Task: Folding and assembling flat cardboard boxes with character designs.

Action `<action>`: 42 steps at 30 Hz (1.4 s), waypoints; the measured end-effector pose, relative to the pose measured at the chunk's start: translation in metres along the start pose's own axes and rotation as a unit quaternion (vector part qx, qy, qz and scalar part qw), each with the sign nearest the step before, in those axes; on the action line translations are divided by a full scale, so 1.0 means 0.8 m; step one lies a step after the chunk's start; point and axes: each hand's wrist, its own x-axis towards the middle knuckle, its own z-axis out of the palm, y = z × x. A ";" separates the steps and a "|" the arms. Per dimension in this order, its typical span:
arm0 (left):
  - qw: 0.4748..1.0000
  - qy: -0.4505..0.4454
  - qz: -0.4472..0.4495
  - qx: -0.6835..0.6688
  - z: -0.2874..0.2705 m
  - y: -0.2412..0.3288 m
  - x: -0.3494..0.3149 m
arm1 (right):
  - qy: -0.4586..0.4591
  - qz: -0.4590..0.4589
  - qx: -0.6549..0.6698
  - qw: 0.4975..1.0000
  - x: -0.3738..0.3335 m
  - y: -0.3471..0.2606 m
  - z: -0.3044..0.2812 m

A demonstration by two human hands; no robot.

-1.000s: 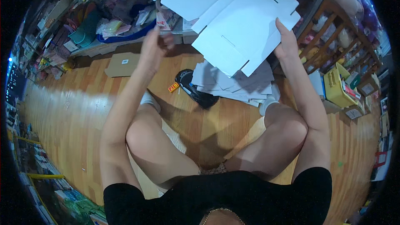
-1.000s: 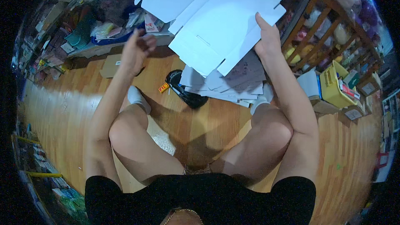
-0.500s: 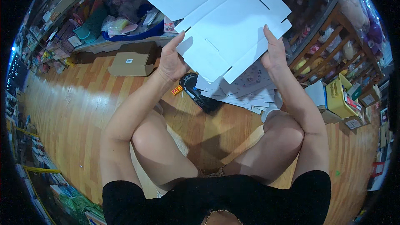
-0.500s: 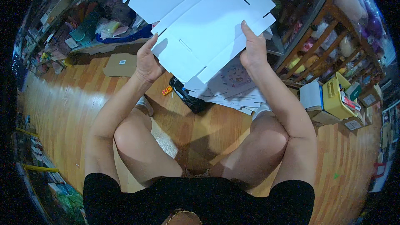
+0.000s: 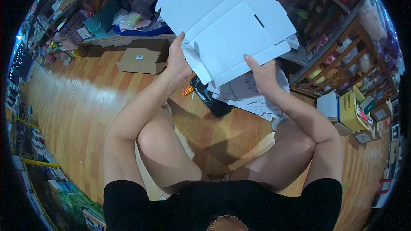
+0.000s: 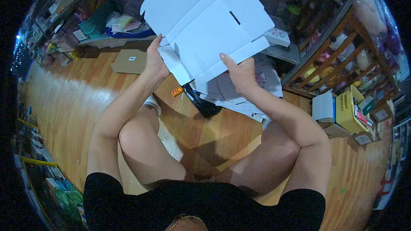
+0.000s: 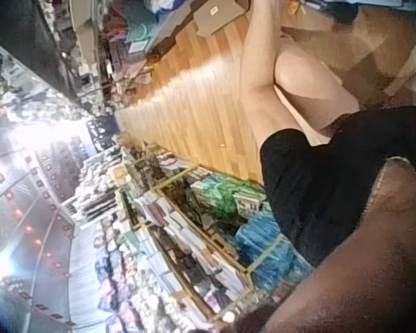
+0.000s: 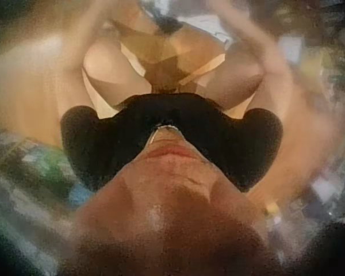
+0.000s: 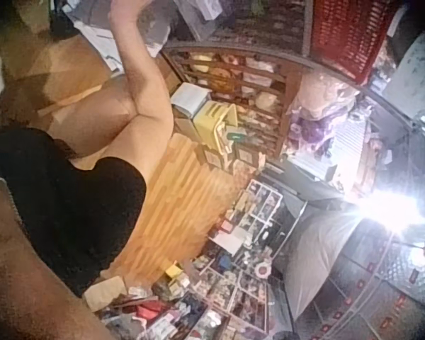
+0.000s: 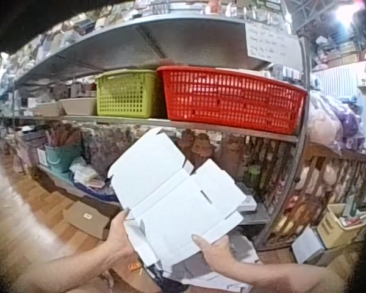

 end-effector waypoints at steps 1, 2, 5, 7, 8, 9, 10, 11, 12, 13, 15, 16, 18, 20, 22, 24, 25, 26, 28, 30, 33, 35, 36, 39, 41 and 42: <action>1.000 0.015 0.002 0.002 0.003 0.000 -0.001 | -0.002 -0.001 0.001 1.000 -0.002 0.003 0.007; 0.999 0.018 0.031 0.011 0.005 0.000 -0.003 | 0.006 -0.037 0.023 0.999 -0.004 0.006 0.013; 0.997 -0.012 0.077 0.030 0.010 0.006 -0.007 | -0.010 0.007 0.085 0.996 -0.004 0.002 0.011; 0.993 -0.045 0.096 0.041 0.011 0.012 -0.010 | -0.035 0.086 0.125 0.988 0.000 -0.005 0.004; 0.992 -0.073 0.098 0.023 0.011 0.015 -0.011 | -0.042 0.104 0.140 0.984 0.003 -0.009 -0.001; 0.989 -0.109 0.097 0.006 0.010 0.018 -0.011 | -0.049 0.119 0.156 0.979 0.006 -0.012 -0.005; 0.989 -0.102 0.102 0.005 0.009 0.021 -0.010 | -0.051 0.120 0.155 0.979 0.009 -0.014 -0.008; 0.993 -0.073 0.097 -0.010 0.007 0.022 -0.009 | -0.064 0.131 0.166 0.975 0.010 -0.015 -0.010; 0.993 -0.069 0.089 -0.022 0.004 0.023 -0.008 | -0.052 0.153 0.168 0.972 0.010 -0.015 -0.010; 0.996 -0.042 0.080 -0.018 0.001 0.024 -0.006 | -0.065 0.148 0.183 0.970 0.009 -0.014 -0.009; 0.994 -0.033 0.090 0.056 -0.005 0.029 0.004 | -0.046 0.171 0.198 0.964 0.005 -0.010 -0.003; 0.991 0.034 0.094 0.089 -0.010 0.032 0.009 | -0.077 0.177 0.191 0.962 -0.001 -0.007 -0.002; 0.992 0.033 0.085 0.085 -0.024 0.040 0.012 | -0.153 0.226 0.113 0.955 -0.008 -0.003 0.002; 0.981 0.094 0.118 0.126 -0.037 0.048 0.011 | -0.253 0.241 0.041 0.936 -0.018 0.004 0.009; 0.977 0.130 0.134 0.102 -0.050 0.064 0.009 | -0.336 0.170 -0.058 0.924 -0.030 0.013 0.004; 0.969 0.150 0.168 0.099 -0.061 0.079 0.003 | -0.350 0.072 -0.190 0.915 -0.025 0.024 -0.013; 0.967 0.140 0.180 0.113 -0.067 0.085 -0.001 | -0.346 0.074 -0.199 0.914 -0.015 0.030 -0.025; 0.963 0.150 0.189 0.122 -0.072 0.091 -0.003 | -0.284 -0.015 -0.263 0.922 0.000 0.036 -0.040; 0.962 0.151 0.188 0.130 -0.081 0.097 -0.002 | -0.176 -0.096 -0.382 0.902 0.033 0.045 -0.081; 0.961 0.160 0.187 0.130 -0.089 0.094 -0.002 | -0.068 -0.091 -0.497 0.860 0.067 0.046 -0.128; 0.973 0.127 0.114 0.156 -0.094 0.080 0.009 | -0.018 -0.120 -0.664 0.737 0.103 0.038 -0.187; 0.979 0.082 0.074 0.169 -0.097 0.061 0.016 | -0.029 -0.135 -0.698 0.702 0.121 0.036 -0.206; 0.983 0.027 0.026 0.182 -0.100 0.049 0.020 | -0.028 -0.141 -0.735 0.662 0.130 0.035 -0.213; 0.961 -0.003 -0.066 0.267 -0.109 0.014 0.029 | -0.033 -0.117 -0.776 0.619 0.158 0.044 -0.220; 0.931 0.003 -0.047 0.361 -0.115 -0.012 0.037 | -0.021 -0.103 -0.794 0.599 0.172 0.058 -0.222; 0.915 0.002 -0.066 0.397 -0.117 -0.023 0.039 | -0.002 -0.118 -0.797 0.593 0.176 0.067 -0.223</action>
